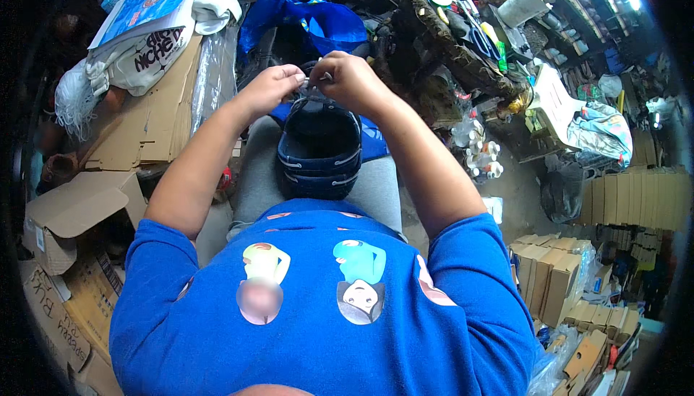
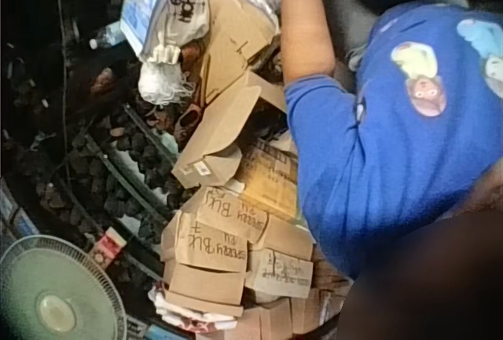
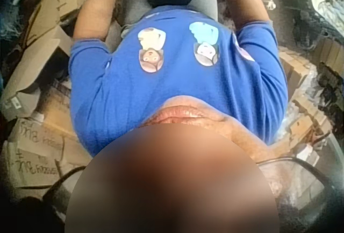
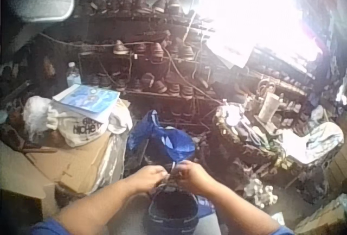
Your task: Insert and thread laces into different types of footwear in a manufacturing setting.
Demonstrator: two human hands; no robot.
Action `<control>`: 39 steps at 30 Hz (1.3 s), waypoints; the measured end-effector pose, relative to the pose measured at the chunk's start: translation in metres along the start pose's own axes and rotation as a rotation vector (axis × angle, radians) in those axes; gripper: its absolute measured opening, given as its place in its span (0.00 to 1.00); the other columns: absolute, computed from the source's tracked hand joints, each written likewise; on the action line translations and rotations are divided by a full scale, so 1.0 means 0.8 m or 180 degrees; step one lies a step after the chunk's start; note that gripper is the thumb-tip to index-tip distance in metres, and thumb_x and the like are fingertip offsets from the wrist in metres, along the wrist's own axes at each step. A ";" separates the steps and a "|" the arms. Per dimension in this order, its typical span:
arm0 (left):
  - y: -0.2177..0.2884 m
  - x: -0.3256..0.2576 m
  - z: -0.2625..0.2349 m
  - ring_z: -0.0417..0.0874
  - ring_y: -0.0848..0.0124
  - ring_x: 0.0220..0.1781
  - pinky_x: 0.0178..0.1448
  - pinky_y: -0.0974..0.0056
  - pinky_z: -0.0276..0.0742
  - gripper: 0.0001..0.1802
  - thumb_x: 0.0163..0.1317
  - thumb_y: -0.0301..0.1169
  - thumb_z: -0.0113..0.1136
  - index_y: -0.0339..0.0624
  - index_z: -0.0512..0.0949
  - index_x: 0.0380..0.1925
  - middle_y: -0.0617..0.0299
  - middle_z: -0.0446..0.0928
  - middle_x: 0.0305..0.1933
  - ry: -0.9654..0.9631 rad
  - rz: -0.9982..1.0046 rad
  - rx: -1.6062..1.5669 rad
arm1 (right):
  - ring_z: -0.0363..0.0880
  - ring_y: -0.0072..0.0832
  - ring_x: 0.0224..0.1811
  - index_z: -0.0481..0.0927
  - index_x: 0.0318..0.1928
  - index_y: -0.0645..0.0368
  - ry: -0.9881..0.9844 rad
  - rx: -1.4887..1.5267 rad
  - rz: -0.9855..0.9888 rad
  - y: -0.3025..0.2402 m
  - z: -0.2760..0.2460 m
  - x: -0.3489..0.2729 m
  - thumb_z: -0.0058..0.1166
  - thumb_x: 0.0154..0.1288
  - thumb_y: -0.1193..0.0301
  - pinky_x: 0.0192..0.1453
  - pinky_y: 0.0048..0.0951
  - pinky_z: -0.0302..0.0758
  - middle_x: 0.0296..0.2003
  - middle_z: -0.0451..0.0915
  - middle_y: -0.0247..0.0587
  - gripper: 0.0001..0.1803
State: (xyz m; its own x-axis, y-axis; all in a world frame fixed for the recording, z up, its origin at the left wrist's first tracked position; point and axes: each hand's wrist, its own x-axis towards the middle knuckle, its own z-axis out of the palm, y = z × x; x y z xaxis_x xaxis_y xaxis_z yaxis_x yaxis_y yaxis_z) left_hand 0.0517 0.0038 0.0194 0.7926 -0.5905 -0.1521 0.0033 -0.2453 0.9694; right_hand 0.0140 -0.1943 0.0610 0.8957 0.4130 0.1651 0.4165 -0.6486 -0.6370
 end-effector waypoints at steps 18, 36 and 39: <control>-0.065 0.021 -0.043 0.78 0.46 0.29 0.35 0.50 0.71 0.26 0.63 0.52 0.56 0.39 0.77 0.20 0.44 0.77 0.24 0.1514 0.0172 0.1927 | 0.69 0.34 0.55 0.83 0.37 0.58 -0.0105 -0.0062 0.0593 0.050 -0.005 -0.096 0.60 0.63 0.62 0.58 0.35 0.67 0.45 0.75 0.39 0.12; -0.068 -0.017 -0.007 0.76 0.65 0.51 0.49 0.64 0.76 0.22 0.62 0.40 0.63 0.40 0.75 0.51 0.52 0.66 0.57 0.1386 0.0663 0.1348 | 0.80 0.43 0.38 0.80 0.38 0.59 -0.1008 -0.0437 0.0084 -0.078 -0.033 -0.121 0.72 0.39 0.66 0.43 0.40 0.73 0.28 0.81 0.44 0.23; -0.064 -0.008 -0.021 0.73 0.61 0.56 0.58 0.61 0.71 0.20 0.62 0.43 0.60 0.42 0.78 0.49 0.51 0.72 0.54 0.1404 0.0925 0.1709 | 0.76 0.20 0.31 0.77 0.46 0.64 -0.0434 0.0655 0.0684 -0.080 -0.110 -0.158 0.74 0.46 0.70 0.36 0.26 0.75 0.35 0.80 0.33 0.26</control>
State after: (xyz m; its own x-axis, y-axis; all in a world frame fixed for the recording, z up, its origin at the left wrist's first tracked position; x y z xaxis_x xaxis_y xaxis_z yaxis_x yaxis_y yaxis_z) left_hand 0.0566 0.0328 -0.0260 0.8873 -0.3534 0.2962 -0.4514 -0.5345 0.7146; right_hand -0.1120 -0.2613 0.1472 0.9248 0.3714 -0.0831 0.1674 -0.5931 -0.7875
